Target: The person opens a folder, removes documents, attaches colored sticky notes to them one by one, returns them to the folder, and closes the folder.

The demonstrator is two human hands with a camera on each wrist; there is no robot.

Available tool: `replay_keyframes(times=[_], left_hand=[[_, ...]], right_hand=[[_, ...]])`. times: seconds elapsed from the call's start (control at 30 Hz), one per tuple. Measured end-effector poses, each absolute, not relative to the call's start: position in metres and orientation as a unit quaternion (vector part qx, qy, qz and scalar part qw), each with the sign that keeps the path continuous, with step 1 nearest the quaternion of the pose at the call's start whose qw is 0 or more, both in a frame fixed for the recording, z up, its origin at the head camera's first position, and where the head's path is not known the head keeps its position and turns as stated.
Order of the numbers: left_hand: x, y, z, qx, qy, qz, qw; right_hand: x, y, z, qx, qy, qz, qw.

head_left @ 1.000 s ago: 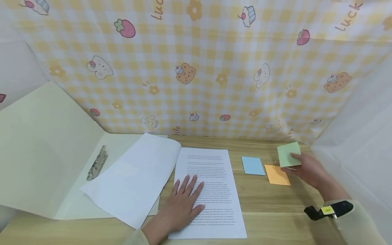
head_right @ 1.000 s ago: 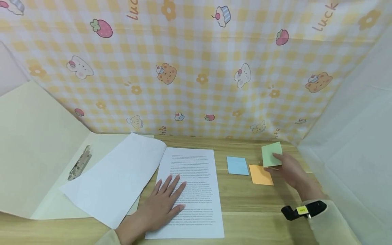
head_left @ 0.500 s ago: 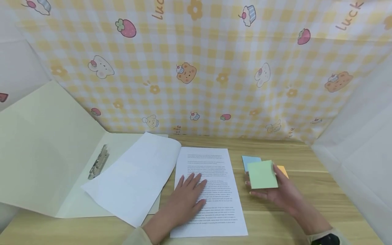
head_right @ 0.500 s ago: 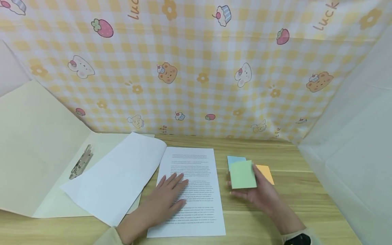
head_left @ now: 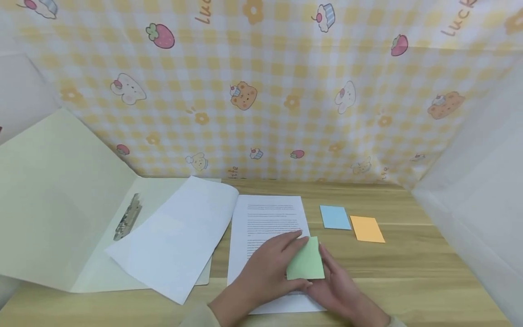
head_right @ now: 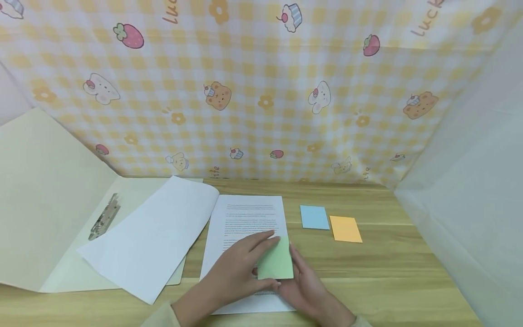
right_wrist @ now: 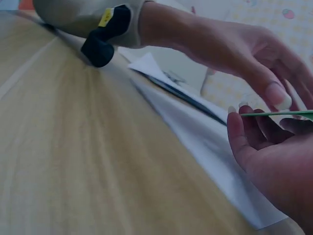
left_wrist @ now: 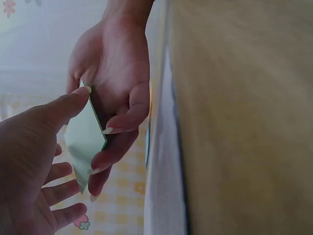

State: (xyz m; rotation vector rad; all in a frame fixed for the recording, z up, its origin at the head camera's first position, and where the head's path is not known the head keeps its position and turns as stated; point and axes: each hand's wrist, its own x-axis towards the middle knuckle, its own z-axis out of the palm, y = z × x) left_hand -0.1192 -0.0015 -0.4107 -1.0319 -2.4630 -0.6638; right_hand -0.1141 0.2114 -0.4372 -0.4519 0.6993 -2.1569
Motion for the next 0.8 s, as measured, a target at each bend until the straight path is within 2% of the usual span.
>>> replay_keyframes(times=[0.3,0.53,0.8], left_hand=[[-0.119,-0.003,-0.414,-0.384,-0.879,-0.218,0.18],[-0.119,-0.002,-0.414,-0.393,-0.875,-0.205,0.192],[-0.12,-0.004,-0.415,-0.394,-0.883,-0.196,0.164]], right_hand=[[-0.112,0.208,-0.448,-0.168,0.296,-0.852,0.397],[-0.111,0.206,-0.45,-0.189,0.315,-0.841,0.396],[-0.111,0.204,-0.453,-0.211,0.326,-0.834,0.392]])
